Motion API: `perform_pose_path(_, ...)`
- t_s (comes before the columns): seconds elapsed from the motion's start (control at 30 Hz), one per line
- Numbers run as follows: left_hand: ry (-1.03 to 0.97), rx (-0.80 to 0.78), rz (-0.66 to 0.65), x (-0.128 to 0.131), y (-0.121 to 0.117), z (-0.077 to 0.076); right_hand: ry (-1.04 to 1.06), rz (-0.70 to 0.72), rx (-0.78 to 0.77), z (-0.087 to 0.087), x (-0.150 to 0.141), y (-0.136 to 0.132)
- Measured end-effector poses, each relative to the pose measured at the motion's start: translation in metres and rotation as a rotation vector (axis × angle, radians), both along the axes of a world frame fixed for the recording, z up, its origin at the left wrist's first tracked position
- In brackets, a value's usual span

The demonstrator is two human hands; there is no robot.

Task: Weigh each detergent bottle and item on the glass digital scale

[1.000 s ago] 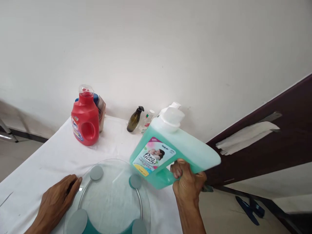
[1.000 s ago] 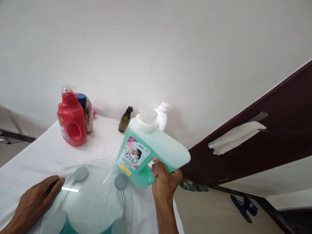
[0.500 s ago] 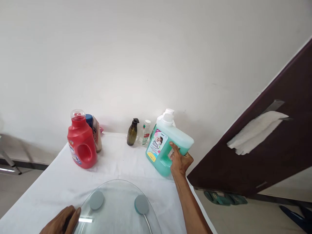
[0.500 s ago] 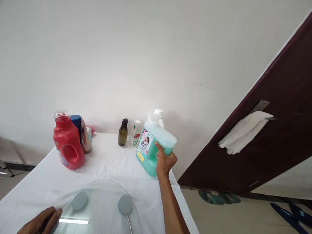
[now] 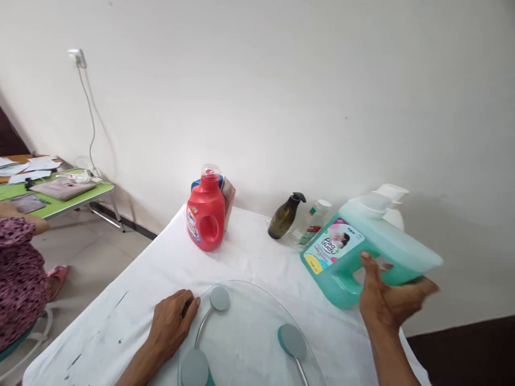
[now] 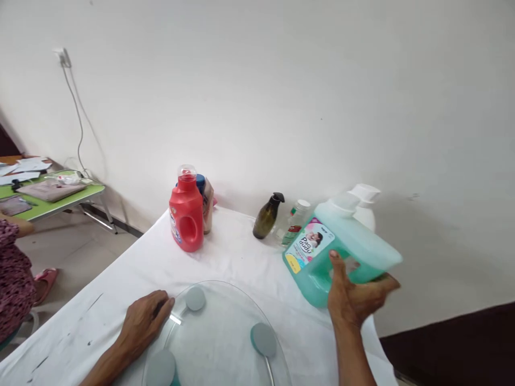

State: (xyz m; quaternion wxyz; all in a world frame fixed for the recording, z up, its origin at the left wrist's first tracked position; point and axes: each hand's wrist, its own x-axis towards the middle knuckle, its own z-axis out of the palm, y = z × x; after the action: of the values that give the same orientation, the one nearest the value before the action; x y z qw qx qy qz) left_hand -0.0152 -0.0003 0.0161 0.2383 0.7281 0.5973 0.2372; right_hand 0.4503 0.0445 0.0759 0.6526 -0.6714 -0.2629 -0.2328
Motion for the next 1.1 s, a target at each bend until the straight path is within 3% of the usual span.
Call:
perform_pose_path(0.1, -0.003, -0.016, -0.01, -0.001, 0.0, 0.001, -0.306, -0.148, 0.113, 0.019, -0.044, -0.01)
perform_pose_path(0.17, -0.009, -0.015, -0.014, -0.001, 0.0, 0.001, -0.346, 0.156, 0.054, 0.034, -0.102, -0.009)
perform_pose_path(0.27, -0.011, -0.021, -0.019, -0.002, 0.002, 0.0, -0.092, 0.766, -0.161, 0.048, -0.199, 0.016)
perform_pose_path(0.33, -0.013, -0.023, -0.033, -0.002, 0.004, 0.0, 0.062, 0.959, -0.195, 0.05, -0.248, 0.042)
perform_pose_path(0.43, -0.011, -0.028, -0.041, -0.003, 0.005, -0.001, 0.259, 1.128, -0.265, 0.044, -0.289, 0.076)
perform_pose_path(0.57, -0.006, -0.043, -0.039, -0.003, 0.004, 0.0, 0.479, 1.208, -0.284, 0.029, -0.304, 0.102)
perform_pose_path(0.73, 0.0, -0.083, -0.054, -0.004, 0.004, 0.006, 0.628, 1.252, -0.27, 0.024, -0.314, 0.114)
perform_pose_path(0.93, 0.017, -0.089, -0.08, -0.004, 0.004, 0.007, 0.744, 1.145, -0.102, 0.031, -0.327, 0.112)
perform_pose_path(1.1, 0.028, -0.096, -0.077, -0.004, 0.004, 0.007, 0.713, 1.138, -0.032, 0.053, -0.309, 0.084)
